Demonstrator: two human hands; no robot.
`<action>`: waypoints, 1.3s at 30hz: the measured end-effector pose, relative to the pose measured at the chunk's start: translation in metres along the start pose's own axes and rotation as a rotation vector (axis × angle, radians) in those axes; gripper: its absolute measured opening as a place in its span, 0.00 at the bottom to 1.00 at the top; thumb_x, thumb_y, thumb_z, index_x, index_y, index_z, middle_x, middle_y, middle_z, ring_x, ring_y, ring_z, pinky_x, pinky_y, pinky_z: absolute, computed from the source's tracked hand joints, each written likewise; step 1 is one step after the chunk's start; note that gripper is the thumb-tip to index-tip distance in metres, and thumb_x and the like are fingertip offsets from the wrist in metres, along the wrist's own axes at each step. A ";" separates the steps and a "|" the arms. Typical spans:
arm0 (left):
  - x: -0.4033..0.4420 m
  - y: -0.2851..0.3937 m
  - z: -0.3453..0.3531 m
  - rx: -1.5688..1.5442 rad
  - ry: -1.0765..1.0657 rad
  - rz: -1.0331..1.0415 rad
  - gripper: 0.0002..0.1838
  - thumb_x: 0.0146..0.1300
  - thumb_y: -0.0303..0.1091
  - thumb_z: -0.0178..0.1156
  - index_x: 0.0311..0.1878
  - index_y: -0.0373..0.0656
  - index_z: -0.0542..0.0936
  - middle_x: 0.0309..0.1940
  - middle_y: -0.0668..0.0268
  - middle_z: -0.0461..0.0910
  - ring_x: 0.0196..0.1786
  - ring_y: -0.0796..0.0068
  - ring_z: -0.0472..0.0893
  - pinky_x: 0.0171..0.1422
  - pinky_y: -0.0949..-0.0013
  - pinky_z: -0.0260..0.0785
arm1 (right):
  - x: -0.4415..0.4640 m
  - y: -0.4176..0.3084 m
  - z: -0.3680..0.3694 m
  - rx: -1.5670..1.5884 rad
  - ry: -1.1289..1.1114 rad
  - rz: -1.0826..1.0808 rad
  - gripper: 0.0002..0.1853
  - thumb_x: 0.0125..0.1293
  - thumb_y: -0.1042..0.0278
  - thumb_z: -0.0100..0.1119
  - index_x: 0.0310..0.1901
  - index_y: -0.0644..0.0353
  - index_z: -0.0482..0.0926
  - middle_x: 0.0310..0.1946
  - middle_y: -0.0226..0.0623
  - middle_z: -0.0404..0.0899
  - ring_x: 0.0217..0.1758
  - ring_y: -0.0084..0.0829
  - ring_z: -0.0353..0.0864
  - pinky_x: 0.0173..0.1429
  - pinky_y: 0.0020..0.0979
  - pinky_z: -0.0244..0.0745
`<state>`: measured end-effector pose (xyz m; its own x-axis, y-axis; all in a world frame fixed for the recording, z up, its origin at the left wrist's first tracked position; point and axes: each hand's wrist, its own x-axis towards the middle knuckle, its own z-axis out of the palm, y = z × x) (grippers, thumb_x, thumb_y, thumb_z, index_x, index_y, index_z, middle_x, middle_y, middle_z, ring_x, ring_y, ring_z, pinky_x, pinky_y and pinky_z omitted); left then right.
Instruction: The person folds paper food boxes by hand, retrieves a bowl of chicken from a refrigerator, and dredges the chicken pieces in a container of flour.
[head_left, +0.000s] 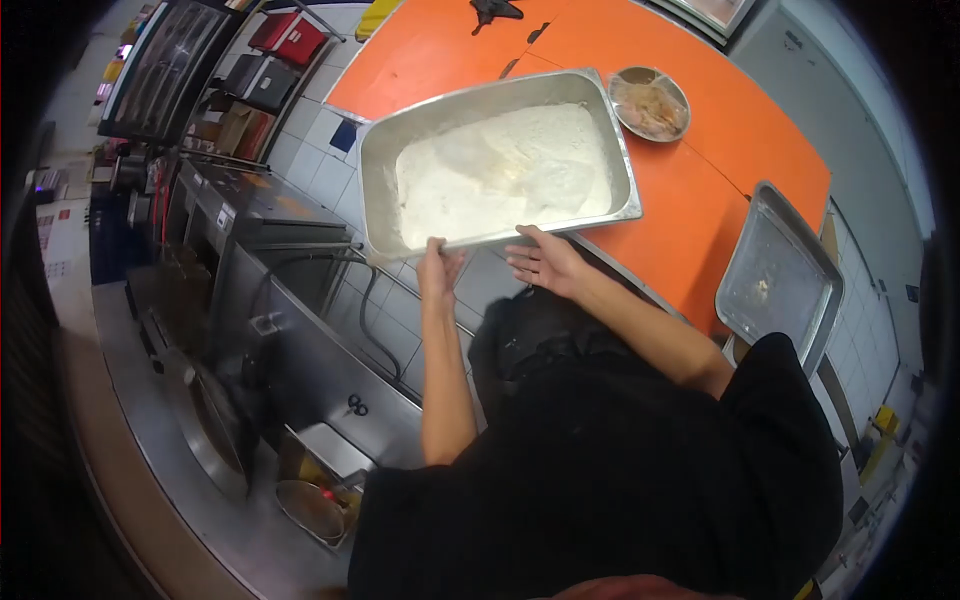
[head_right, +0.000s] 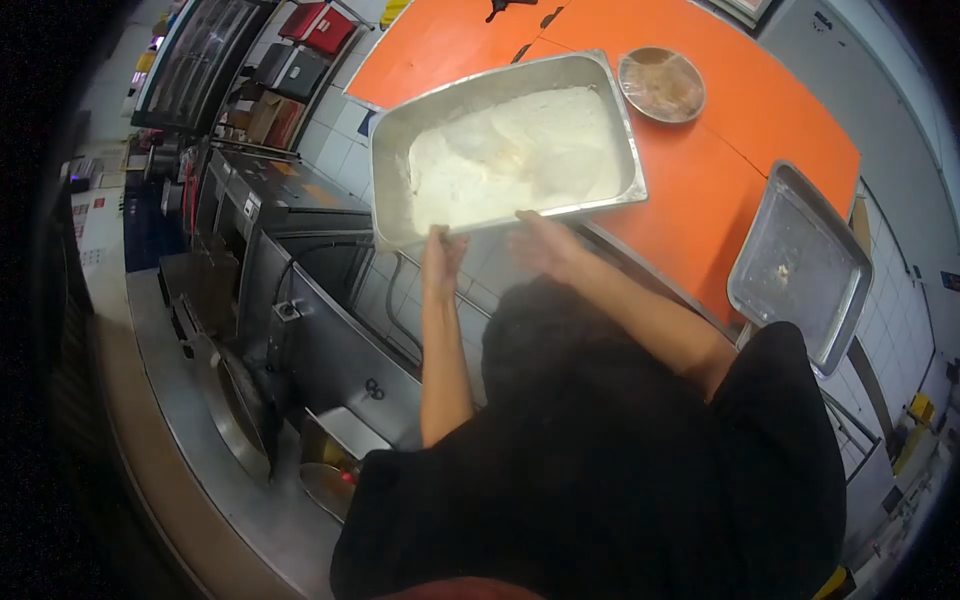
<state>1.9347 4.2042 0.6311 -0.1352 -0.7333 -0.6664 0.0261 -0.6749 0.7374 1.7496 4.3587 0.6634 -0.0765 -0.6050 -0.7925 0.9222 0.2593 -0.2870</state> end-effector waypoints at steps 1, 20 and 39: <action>0.012 0.020 0.005 0.005 0.001 -0.012 0.18 0.70 0.41 0.63 0.46 0.31 0.79 0.35 0.60 0.82 0.40 0.63 0.91 0.43 0.73 0.84 | 0.000 -0.018 0.005 -0.153 -0.069 0.026 0.24 0.78 0.57 0.64 0.67 0.60 0.71 0.59 0.43 0.80 0.53 0.35 0.85 0.49 0.38 0.88; 0.193 0.290 0.111 1.335 -0.490 0.342 0.28 0.74 0.58 0.64 0.37 0.36 0.87 0.24 0.58 0.86 0.31 0.67 0.88 0.40 0.62 0.79 | 0.142 -0.172 0.091 -1.522 0.486 -0.829 0.06 0.73 0.70 0.60 0.45 0.57 0.84 0.47 0.42 0.85 0.48 0.41 0.88 0.48 0.45 0.82; 0.146 0.211 0.222 1.544 -1.061 0.977 0.11 0.76 0.42 0.59 0.43 0.43 0.78 0.31 0.50 0.86 0.37 0.40 0.86 0.40 0.39 0.76 | 0.140 -0.133 0.105 -0.085 0.058 -0.575 0.11 0.80 0.67 0.50 0.47 0.62 0.82 0.31 0.35 0.85 0.26 0.32 0.80 0.33 0.34 0.74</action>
<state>1.7004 3.9733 0.7142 -0.9774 -0.0295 -0.2095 -0.1459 0.8113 0.5662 1.6563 4.1606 0.6463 -0.5782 -0.6252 -0.5243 0.6931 -0.0374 -0.7198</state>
